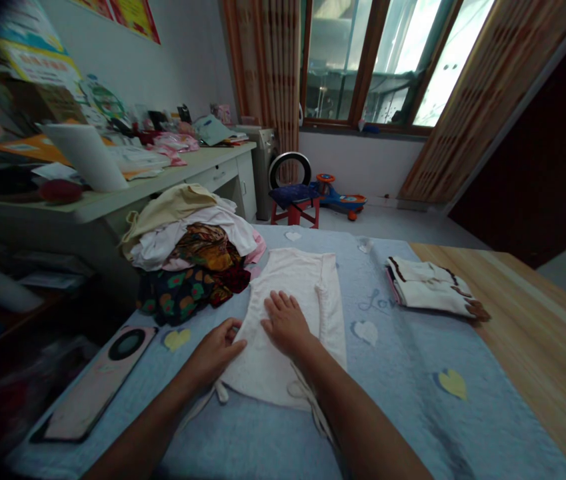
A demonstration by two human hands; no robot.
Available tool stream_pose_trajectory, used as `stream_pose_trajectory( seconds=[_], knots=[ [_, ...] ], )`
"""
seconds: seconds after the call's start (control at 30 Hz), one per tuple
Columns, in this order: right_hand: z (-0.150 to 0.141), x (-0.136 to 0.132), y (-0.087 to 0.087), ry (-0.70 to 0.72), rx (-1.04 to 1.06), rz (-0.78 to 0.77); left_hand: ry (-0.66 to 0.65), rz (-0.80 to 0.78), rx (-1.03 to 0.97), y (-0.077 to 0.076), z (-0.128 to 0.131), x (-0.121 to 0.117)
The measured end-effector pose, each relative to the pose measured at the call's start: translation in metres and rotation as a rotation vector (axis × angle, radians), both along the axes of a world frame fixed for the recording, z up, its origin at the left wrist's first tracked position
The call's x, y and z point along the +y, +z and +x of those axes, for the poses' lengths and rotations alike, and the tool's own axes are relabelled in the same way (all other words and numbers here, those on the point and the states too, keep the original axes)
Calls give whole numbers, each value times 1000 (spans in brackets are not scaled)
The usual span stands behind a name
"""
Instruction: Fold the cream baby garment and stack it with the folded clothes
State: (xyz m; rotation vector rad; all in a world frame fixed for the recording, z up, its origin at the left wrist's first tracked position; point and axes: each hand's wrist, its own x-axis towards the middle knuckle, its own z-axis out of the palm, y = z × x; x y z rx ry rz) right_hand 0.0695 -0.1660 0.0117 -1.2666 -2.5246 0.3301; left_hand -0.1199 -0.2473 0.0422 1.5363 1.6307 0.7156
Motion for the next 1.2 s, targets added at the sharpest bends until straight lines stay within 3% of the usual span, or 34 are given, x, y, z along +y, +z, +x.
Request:
stream_pose_trajectory(
  seconds=[0.1,0.27,0.4,0.63,0.73,0.83,0.93,1.07,1.2],
  knots=[
    [3,7,1,-27,209,-2,-56,15,-121,1,8,-2],
    [10,11,15,-153,522,-144,-144,99,-18,7,26,-1],
    [12,10,19,-78,514,-275,-227,163,38,6,34,1],
    [13,15,9,-116,378,-234,-461,115,123,19,21,15],
    [15,14,10,-118,375,-224,-416,156,122,23,10,48],
    [15,11,11,-100,365,-181,-191,201,129,18,5,99],
    [14,7,12,-81,326,-134,-3,139,-6,8,11,152],
    [13,3,16,-85,238,-126,105,95,-48,-5,26,207],
    [12,2,19,-78,226,-122,175,90,-136,-13,38,242]
  ],
)
